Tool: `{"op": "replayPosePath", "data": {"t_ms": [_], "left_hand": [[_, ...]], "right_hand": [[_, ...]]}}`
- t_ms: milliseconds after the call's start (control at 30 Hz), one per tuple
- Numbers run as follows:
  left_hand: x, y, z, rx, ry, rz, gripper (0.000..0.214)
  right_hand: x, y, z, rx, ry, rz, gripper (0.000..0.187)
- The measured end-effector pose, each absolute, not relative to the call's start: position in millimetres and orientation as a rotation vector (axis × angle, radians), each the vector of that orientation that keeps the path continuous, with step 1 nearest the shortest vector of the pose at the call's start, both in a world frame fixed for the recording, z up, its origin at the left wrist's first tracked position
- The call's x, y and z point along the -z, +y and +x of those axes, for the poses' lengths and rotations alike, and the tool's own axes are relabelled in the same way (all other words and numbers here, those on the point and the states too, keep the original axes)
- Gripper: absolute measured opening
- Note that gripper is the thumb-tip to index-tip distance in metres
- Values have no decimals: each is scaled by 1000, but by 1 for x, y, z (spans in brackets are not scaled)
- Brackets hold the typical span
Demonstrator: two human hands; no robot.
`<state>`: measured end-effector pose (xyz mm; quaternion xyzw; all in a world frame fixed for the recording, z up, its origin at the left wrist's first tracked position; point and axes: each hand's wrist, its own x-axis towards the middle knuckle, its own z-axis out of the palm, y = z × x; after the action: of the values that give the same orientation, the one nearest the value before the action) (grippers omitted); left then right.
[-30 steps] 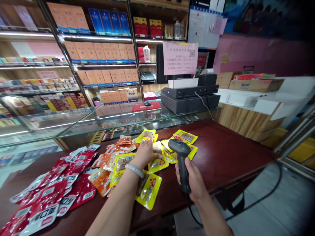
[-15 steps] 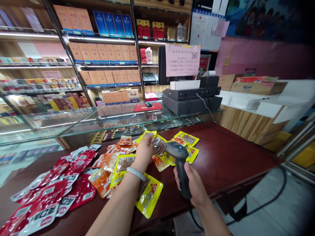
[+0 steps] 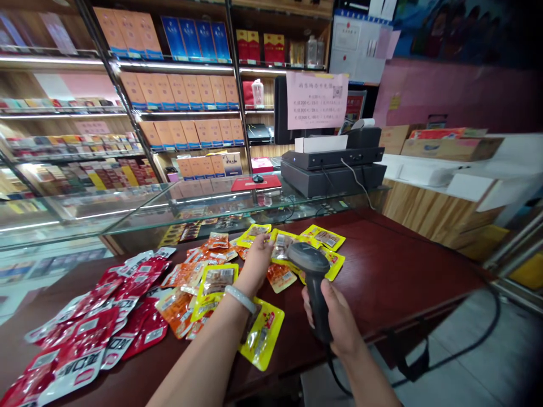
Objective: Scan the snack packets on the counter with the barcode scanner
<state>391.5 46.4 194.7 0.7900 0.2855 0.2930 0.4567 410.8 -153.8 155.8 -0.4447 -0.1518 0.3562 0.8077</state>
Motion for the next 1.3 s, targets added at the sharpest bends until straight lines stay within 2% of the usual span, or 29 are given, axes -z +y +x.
{"op": "replayPosePath", "data": {"t_ms": [100,233,367,467,633,833,1000,1200,1300], "left_hand": [[-196,48,392,-700,535,1846,46],[-201,64,377,-725,683,2400,56],[-194,71,368,-317,843,2866,62],[-188,68,372,-144,833,2937,65],[-193,69,374,-113,888,2764,65],[-206,77,363,-345,919,2532,51],[-217,99,344,-562,1054,2393,40],[-229,129,310,-759,1693,2322,47],[-228,127,309,-964,1869,2290,63]], "right_hand": [[-155,-153,412,-733,-270,-927,45],[-153,-153,414,-722,-227,-930,48],[-152,-153,414,-731,-226,-932,46],[-153,-154,414,-740,-253,-900,46],[-154,-155,414,-744,-273,-911,46],[-153,-154,415,-742,-308,-894,43],[-156,-153,414,-778,-295,-921,47],[-154,-155,415,-780,-263,-936,45],[-153,-155,415,-779,-290,-937,45]]}}
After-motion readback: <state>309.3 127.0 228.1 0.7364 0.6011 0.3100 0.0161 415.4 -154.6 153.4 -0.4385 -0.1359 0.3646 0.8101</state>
